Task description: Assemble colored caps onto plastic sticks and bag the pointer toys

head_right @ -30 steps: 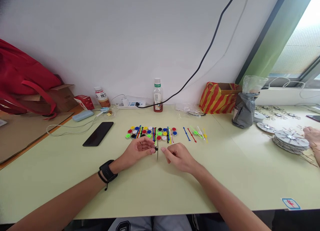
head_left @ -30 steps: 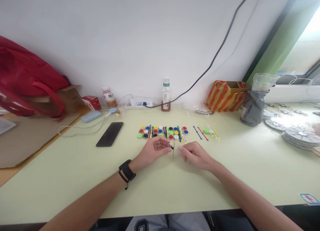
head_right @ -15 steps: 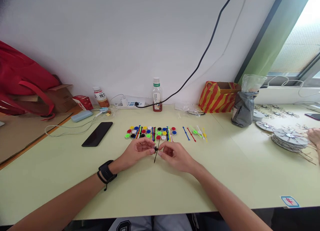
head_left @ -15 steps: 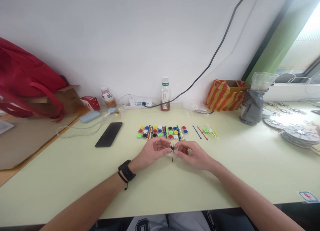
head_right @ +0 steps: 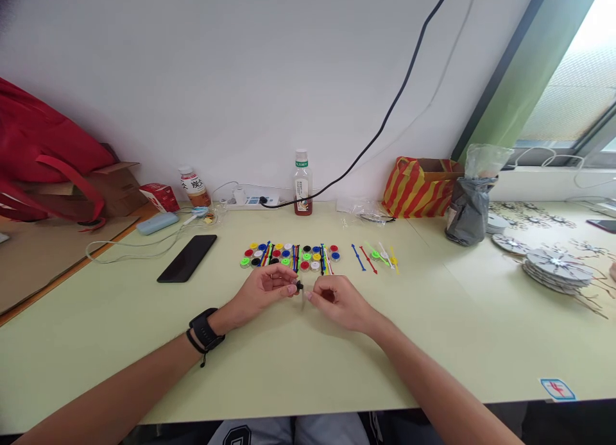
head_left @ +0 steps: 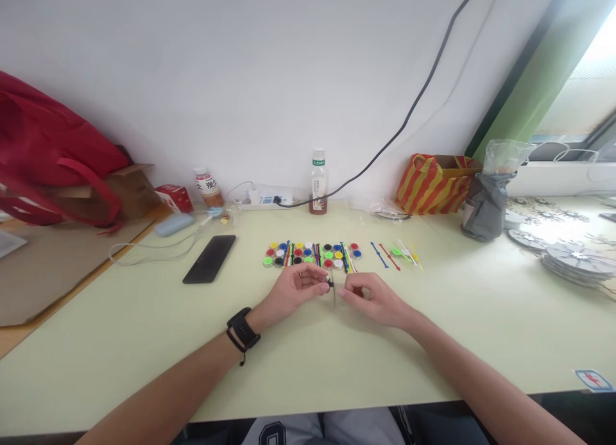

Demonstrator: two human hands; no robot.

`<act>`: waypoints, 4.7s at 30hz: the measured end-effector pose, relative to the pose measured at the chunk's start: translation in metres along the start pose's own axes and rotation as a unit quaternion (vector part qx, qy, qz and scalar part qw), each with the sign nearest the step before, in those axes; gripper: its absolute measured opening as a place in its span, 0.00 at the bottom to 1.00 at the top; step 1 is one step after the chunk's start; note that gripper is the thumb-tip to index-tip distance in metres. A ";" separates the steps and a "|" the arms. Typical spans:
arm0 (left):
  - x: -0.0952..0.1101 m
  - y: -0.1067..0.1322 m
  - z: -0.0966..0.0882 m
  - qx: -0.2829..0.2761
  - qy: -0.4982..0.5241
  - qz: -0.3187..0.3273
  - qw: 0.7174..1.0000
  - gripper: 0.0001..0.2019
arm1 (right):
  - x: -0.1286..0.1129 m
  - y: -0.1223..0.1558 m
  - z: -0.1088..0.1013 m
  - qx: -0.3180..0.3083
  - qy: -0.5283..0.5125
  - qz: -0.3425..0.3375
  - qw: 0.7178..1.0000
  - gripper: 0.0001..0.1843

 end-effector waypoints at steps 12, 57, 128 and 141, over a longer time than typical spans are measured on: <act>-0.002 0.001 0.007 -0.023 -0.005 0.014 1.000 0.15 | 0.005 -0.001 0.005 0.014 -0.056 0.016 0.998 0.15; -0.003 0.001 0.008 -0.014 -0.155 0.011 0.988 0.15 | 0.098 0.024 -0.128 0.232 0.454 0.147 0.848 0.10; 0.012 0.009 0.022 -0.052 -0.294 0.076 0.951 0.09 | 0.006 0.003 -0.021 0.001 -0.005 -0.001 1.000 0.11; -0.006 0.001 0.008 -0.042 -0.098 0.003 0.994 0.24 | 0.011 0.004 -0.033 0.060 -0.185 0.032 0.980 0.13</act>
Point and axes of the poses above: each hand's wrist, its own y-axis away from the middle knuckle, its own z-axis out of the palm, x = y × z, the point moved 10 cm from there along -y, towards the middle knuckle, and after that the axes turned 5 degrees about -z, right-handed, at the moved point
